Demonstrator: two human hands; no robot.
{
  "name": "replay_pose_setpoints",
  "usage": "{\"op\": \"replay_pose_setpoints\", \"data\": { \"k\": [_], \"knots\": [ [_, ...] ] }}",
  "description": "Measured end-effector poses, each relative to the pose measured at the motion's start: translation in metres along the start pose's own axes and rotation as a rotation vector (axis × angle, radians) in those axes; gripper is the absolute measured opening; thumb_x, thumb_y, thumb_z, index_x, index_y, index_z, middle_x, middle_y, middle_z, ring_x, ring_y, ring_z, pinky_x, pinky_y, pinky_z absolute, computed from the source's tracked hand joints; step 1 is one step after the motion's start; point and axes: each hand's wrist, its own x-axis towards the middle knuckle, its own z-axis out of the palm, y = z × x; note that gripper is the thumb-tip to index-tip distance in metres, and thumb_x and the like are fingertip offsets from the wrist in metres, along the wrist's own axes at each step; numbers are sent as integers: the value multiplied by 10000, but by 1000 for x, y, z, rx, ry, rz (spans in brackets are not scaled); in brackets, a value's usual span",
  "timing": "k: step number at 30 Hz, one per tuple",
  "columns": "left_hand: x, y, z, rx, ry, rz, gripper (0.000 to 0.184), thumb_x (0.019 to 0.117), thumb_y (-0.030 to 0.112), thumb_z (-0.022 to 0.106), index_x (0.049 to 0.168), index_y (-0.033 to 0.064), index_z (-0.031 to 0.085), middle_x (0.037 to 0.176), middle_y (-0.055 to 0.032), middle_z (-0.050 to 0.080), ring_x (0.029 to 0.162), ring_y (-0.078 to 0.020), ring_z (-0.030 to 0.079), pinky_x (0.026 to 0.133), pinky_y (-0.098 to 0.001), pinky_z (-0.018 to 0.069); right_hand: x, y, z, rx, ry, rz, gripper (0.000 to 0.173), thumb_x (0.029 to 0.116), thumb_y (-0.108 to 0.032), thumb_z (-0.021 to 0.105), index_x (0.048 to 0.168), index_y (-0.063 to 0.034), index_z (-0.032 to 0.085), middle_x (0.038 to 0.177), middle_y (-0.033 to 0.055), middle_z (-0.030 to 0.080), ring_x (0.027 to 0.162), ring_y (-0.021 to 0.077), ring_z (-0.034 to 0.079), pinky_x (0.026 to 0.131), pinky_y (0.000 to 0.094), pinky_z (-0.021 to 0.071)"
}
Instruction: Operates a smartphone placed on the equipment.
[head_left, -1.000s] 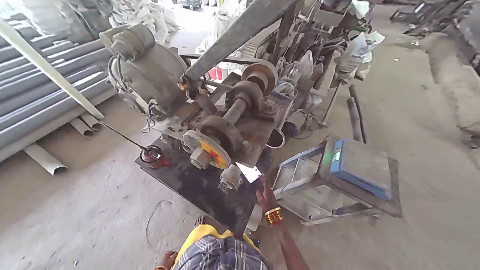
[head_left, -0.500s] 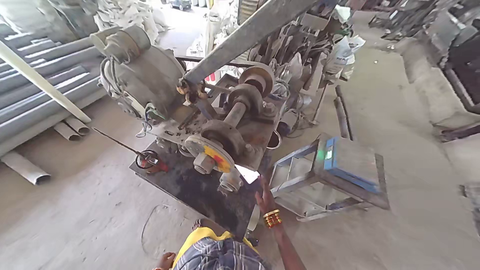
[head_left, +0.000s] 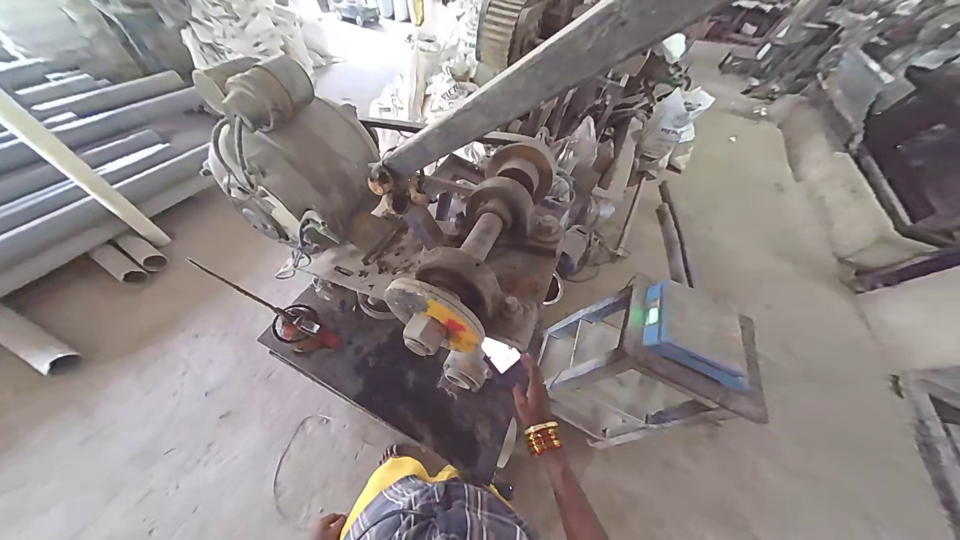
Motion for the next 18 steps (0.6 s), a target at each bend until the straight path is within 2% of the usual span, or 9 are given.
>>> {"op": "replay_pose_setpoints", "data": {
  "k": [5, 9, 15, 18],
  "knots": [
    [9, -1, -1, -143, 14, -25, 368, 1085, 162, 489, 1294, -124, 589, 1249, -329, 627, 1188, -402, 601, 1057, -518, 431, -1, 2, -1, -11, 9, 3, 652, 828, 29, 564, 1447, 171, 417, 1479, 347, 481, 1387, 500, 468, 1152, 570, 383],
    [8, 8, -6, -168, 6, -40, 384, 1096, 177, 465, 1336, -106, 563, 1241, -323, 628, 1130, -378, 619, 1006, -503, 453, -1, -1, -3, -16, 2, 24, 632, 834, 22, 558, 1437, 167, 435, 1477, 344, 484, 1393, 490, 465, 1158, 560, 379],
    [13, 9, -11, -114, 4, -45, 396, 1093, 213, 482, 1343, -78, 581, 1259, -309, 638, 1168, -394, 629, 1037, -524, 456, -1, -5, -4, -23, 4, 22, 638, 832, 41, 568, 1443, 166, 432, 1482, 347, 477, 1404, 501, 447, 1184, 576, 332],
    [19, 4, -10, -92, 2, -36, 396, 1093, 221, 483, 1342, -69, 587, 1240, -300, 651, 1161, -396, 633, 1034, -536, 454, 0, -4, -4, -30, -11, 18, 626, 828, 47, 575, 1430, 164, 448, 1472, 338, 494, 1393, 495, 462, 1176, 574, 344]
  ]
}}
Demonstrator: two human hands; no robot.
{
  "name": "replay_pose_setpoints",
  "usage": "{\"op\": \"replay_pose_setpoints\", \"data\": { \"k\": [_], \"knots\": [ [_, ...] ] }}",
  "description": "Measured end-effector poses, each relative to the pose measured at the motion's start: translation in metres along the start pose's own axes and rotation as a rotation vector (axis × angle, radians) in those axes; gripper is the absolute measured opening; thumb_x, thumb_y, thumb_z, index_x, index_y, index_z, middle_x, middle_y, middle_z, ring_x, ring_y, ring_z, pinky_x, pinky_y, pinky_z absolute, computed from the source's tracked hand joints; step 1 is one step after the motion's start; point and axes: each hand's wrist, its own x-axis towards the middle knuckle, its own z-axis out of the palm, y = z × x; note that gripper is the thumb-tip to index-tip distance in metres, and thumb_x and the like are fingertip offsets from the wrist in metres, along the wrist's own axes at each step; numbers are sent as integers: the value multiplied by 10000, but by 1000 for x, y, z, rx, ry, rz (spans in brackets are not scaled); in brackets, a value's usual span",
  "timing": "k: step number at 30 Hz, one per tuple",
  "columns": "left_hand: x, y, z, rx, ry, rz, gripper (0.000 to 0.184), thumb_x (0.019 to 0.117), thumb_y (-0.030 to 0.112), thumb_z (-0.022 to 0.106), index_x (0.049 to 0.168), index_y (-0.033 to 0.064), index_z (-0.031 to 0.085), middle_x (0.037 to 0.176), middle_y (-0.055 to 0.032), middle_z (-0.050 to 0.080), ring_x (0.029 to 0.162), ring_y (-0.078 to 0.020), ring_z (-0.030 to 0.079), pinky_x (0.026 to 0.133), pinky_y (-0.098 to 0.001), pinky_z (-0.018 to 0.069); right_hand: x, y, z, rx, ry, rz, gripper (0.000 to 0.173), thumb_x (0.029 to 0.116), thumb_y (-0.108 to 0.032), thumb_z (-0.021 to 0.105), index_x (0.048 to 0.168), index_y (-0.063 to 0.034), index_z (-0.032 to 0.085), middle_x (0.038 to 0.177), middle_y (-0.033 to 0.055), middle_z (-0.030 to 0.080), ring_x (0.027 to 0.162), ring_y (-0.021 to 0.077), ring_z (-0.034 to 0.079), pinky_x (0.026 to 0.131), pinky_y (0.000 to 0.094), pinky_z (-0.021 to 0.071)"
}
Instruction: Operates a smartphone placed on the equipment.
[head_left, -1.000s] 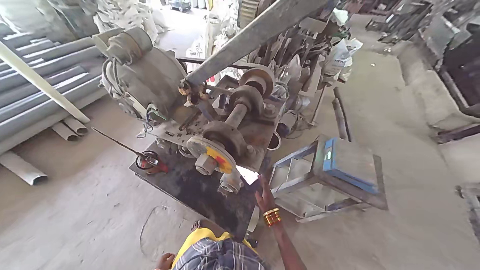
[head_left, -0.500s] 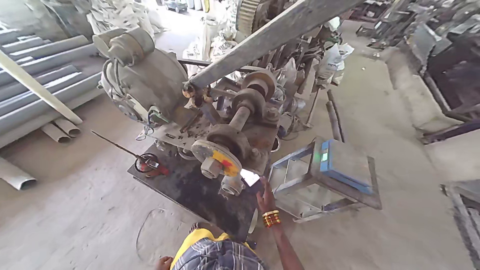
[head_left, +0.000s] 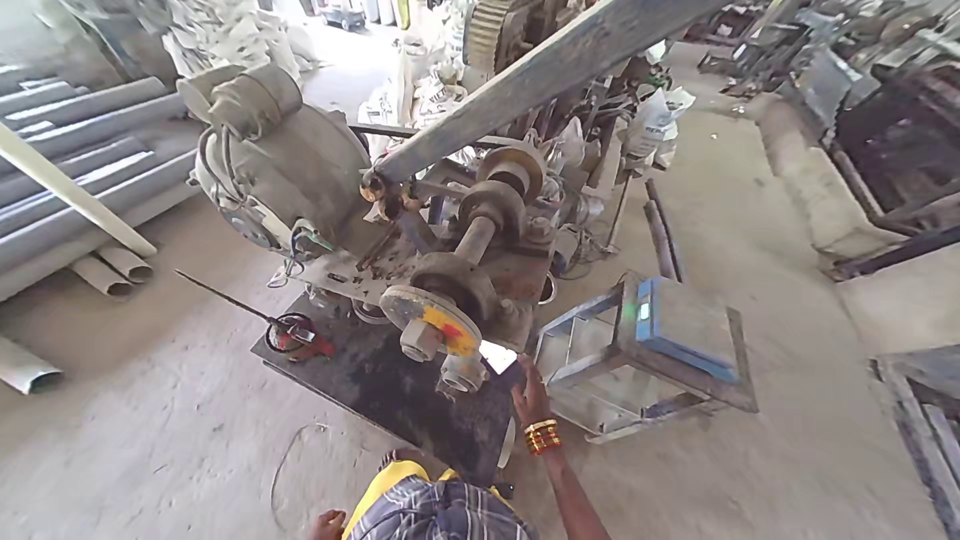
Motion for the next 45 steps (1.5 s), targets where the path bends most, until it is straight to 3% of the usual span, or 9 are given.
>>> {"op": "replay_pose_setpoints", "data": {
  "k": [5, 9, 16, 20, 26, 32, 38, 41, 45],
  "knots": [
    [10, -8, 0, 4, 0, -13, 396, 1092, 235, 486, 1332, -60, 597, 1226, -293, 663, 1152, -397, 642, 1023, -541, 464, 4, -2, -1, 13, -87, 80, 582, 854, 52, 579, 1423, 129, 483, 1478, 296, 512, 1398, 454, 472, 1170, 545, 369],
    [-7, 5, -3, 0, -3, -25, 391, 1096, 220, 478, 1344, -62, 587, 1252, -296, 646, 1156, -384, 635, 1026, -527, 456, 2, -6, 0, 26, -45, 73, 608, 841, 65, 588, 1430, 146, 463, 1475, 323, 499, 1390, 477, 473, 1160, 550, 378],
    [10, -11, 2, 21, 0, -9, 391, 1083, 237, 510, 1317, -58, 614, 1204, -286, 675, 1132, -390, 648, 1010, -538, 467, -6, -2, 3, 37, -24, 92, 614, 844, 54, 574, 1441, 138, 454, 1488, 307, 494, 1409, 450, 462, 1176, 532, 371],
    [8, -6, 2, 20, -8, -17, 396, 1086, 233, 504, 1333, -59, 604, 1235, -290, 666, 1184, -405, 633, 1049, -551, 450, -4, -1, 3, 25, -14, 55, 634, 840, 53, 581, 1449, 153, 436, 1481, 326, 493, 1396, 477, 469, 1169, 547, 375],
    [-4, 4, 2, -13, 5, 10, 378, 1088, 196, 490, 1329, -76, 594, 1210, -300, 662, 1110, -384, 645, 998, -525, 466, 2, -1, 4, 37, 31, 22, 609, 831, 55, 581, 1418, 168, 461, 1457, 350, 501, 1371, 504, 483, 1144, 578, 386],
    [4, -6, 4, -8, 7, 33, 391, 1082, 208, 507, 1302, -99, 608, 1218, -309, 661, 1158, -405, 636, 1047, -535, 449, 0, -6, 4, 36, 2, 63, 613, 825, 56, 585, 1418, 160, 467, 1476, 339, 489, 1384, 504, 467, 1145, 581, 382],
    [-10, 8, 0, 2, 7, 11, 381, 1087, 193, 493, 1318, -90, 602, 1239, -306, 658, 1192, -413, 627, 1059, -543, 441, 0, -8, 4, -59, 112, 84, 597, 833, 68, 630, 1407, 158, 494, 1427, 369, 519, 1315, 554, 514, 1090, 618, 420],
    [-7, 5, 0, -21, 4, 15, 389, 1089, 197, 485, 1326, -93, 590, 1233, -314, 653, 1178, -410, 625, 1043, -540, 443, -2, -5, 4, -73, 105, 93, 550, 830, 60, 625, 1366, 153, 542, 1425, 371, 519, 1343, 552, 487, 1132, 616, 379],
    [-5, 7, 0, -15, 3, 0, 388, 1090, 198, 487, 1322, -95, 592, 1235, -313, 653, 1181, -409, 627, 1054, -534, 444, -1, -3, 6, -158, 49, 126, 570, 830, 1, 646, 1393, 65, 582, 1495, 412, 409, 1397, 600, 387, 1146, 672, 318]
  ]
}}
